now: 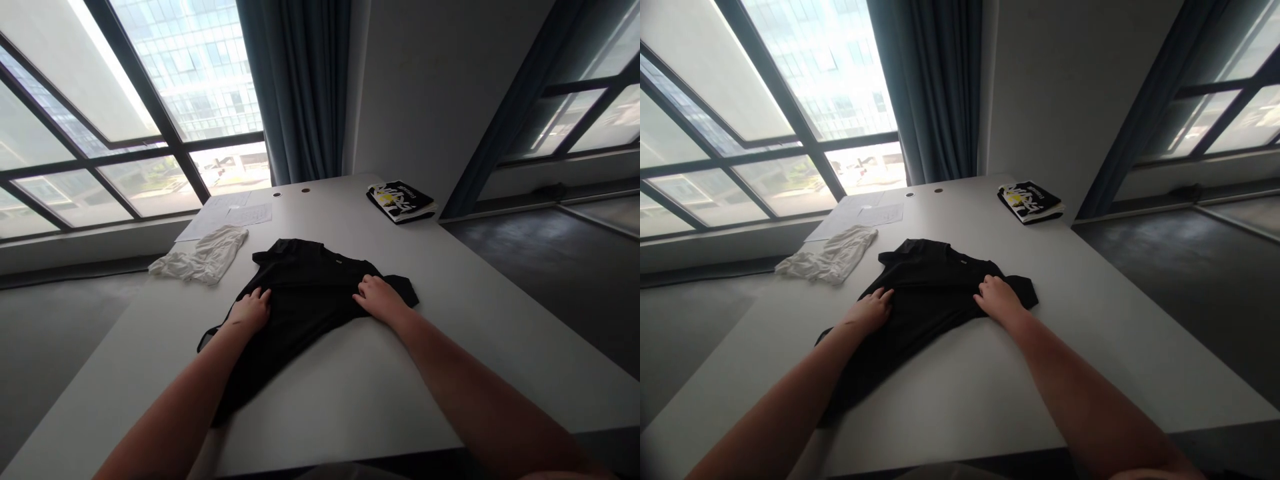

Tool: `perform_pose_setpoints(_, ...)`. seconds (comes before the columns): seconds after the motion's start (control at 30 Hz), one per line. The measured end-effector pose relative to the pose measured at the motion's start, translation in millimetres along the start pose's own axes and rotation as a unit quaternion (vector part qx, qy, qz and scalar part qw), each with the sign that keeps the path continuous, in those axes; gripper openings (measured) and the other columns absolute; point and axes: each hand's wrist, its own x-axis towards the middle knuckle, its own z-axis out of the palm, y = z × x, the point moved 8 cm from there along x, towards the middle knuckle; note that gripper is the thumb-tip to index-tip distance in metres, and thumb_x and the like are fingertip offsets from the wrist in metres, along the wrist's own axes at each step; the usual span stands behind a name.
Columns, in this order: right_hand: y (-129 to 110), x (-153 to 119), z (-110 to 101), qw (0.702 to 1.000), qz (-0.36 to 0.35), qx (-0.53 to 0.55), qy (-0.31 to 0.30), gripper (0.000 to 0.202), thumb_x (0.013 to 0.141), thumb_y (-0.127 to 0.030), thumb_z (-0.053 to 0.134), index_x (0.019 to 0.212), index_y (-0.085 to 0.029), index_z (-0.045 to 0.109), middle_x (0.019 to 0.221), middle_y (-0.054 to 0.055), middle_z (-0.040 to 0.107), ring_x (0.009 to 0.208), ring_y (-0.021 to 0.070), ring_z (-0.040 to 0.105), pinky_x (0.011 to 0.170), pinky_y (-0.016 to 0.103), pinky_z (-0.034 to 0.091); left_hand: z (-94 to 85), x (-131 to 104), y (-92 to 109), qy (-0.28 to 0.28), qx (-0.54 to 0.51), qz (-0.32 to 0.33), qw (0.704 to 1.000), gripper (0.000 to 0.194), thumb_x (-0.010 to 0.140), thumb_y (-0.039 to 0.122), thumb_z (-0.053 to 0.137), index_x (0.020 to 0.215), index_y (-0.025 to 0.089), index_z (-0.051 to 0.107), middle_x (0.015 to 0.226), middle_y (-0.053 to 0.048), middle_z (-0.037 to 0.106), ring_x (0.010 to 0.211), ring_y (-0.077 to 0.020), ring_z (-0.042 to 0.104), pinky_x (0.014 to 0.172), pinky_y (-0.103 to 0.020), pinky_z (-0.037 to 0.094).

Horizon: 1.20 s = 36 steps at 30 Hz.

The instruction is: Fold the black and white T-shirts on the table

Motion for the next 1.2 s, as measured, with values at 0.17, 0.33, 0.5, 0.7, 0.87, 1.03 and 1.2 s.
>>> perform_pose_setpoints(0.17,67,11,-2,0.990,0.123,-0.012,0.064,0.020,0.096,-0.036,0.061,0.094,-0.021,0.074,0.130,0.012,0.067,0.134,0.0362,0.051,0.120,0.065,0.024,-12.5,-28,12,-0.059,0.035,0.004,0.998,0.042,0.099,0.039,0.050,0.125,0.015,0.073,0.117,-0.022,0.074,0.109,-0.0375,0.073,0.089,-0.045,0.057)
perform_pose_setpoints(0.33,61,7,-18,0.981,0.124,-0.030,0.150,0.032,0.097,-0.025,0.054,0.122,-0.024,0.073,0.155,0.012,0.052,0.151,0.0409,0.029,0.123,0.069,0.013,-23.9,-46,50,0.004,0.019,0.137,0.990,0.041,0.102,0.047,0.046,0.103,0.020,0.076,0.093,-0.015,0.077,0.094,-0.0324,0.075,0.085,-0.043,0.056)
perform_pose_setpoints(0.5,-20,5,-10,0.996,0.014,0.003,0.086,0.039,0.103,-0.036,0.047,0.130,-0.019,0.069,0.134,0.016,0.066,0.122,0.0321,0.059,0.112,0.050,0.040,-36.3,1,63,0.161,-0.063,0.179,0.969,0.042,0.104,0.041,0.045,0.138,0.024,0.063,0.141,-0.013,0.065,0.134,-0.0285,0.058,0.114,-0.042,0.043)
perform_pose_setpoints(0.7,-18,16,26,0.999,0.038,0.010,0.004,0.058,0.102,-0.051,0.049,0.154,-0.028,0.051,0.165,0.012,0.042,0.148,0.0348,0.039,0.118,0.059,0.033,3.7,87,35,0.053,-0.122,0.038,0.990,0.063,0.105,0.060,0.031,0.165,0.040,0.029,0.176,-0.001,0.016,0.161,-0.0374,0.012,0.123,-0.069,0.022)
perform_pose_setpoints(0.87,41,44,28,0.996,0.075,0.021,0.032,0.059,0.103,-0.048,0.046,0.156,-0.022,0.050,0.166,0.014,0.039,0.152,0.0293,0.036,0.125,0.052,0.024,2.2,108,26,0.065,-0.138,-0.020,0.988,0.066,0.102,0.066,0.025,0.165,0.044,0.027,0.177,0.000,0.014,0.162,-0.0371,0.010,0.120,-0.074,0.021)
perform_pose_setpoints(1.03,108,52,23,0.979,0.185,0.037,0.073,0.057,0.102,-0.052,0.044,0.153,-0.028,0.054,0.164,0.013,0.041,0.155,0.0348,0.026,0.123,0.067,0.018,0.5,108,-7,0.069,-0.156,-0.159,0.972,0.073,0.100,0.068,0.024,0.165,0.037,0.030,0.176,-0.010,0.014,0.158,-0.0457,0.018,0.111,-0.076,0.034)
perform_pose_setpoints(1.2,134,41,10,0.963,0.240,0.048,0.108,0.048,0.097,-0.053,0.050,0.133,-0.028,0.070,0.161,0.012,0.043,0.155,0.0427,0.019,0.118,0.070,0.025,13.4,87,-57,0.071,-0.168,-0.235,0.955,0.073,0.101,0.065,0.021,0.166,0.033,0.031,0.175,-0.012,0.018,0.158,-0.0409,0.023,0.112,-0.068,0.039)
